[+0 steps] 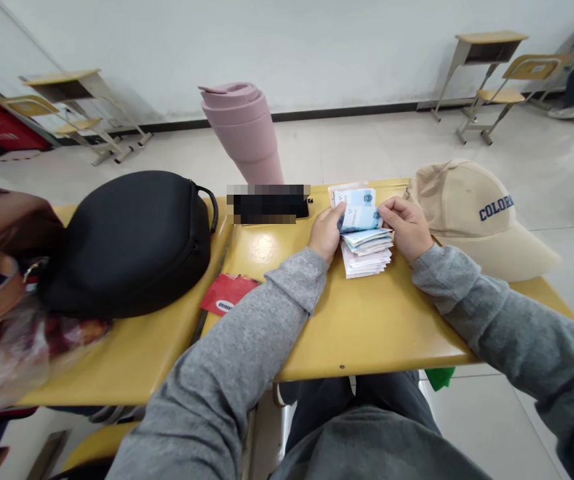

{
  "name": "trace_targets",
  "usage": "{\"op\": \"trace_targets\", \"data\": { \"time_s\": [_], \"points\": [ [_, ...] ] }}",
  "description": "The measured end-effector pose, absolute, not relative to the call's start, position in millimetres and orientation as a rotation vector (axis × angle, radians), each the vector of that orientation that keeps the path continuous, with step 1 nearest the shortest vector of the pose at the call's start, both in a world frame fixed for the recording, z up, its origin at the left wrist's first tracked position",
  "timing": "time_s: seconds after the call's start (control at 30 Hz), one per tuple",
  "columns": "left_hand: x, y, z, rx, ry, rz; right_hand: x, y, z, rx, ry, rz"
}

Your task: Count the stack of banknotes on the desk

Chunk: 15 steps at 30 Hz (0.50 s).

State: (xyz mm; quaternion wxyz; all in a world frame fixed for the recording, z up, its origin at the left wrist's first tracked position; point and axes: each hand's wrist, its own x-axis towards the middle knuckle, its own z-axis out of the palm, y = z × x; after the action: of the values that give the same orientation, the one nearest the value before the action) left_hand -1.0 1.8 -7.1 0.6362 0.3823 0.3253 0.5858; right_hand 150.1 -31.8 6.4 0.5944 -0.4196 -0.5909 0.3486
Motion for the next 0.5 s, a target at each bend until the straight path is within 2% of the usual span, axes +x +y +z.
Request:
{"op": "trace_targets", "data": {
  "time_s": [0.5],
  "points": [
    [-1.6,-0.8,-4.7,0.878,0.728,1.315,148.9,-33.5,8.3,-0.994,-1.346,0.847]
  ]
}}
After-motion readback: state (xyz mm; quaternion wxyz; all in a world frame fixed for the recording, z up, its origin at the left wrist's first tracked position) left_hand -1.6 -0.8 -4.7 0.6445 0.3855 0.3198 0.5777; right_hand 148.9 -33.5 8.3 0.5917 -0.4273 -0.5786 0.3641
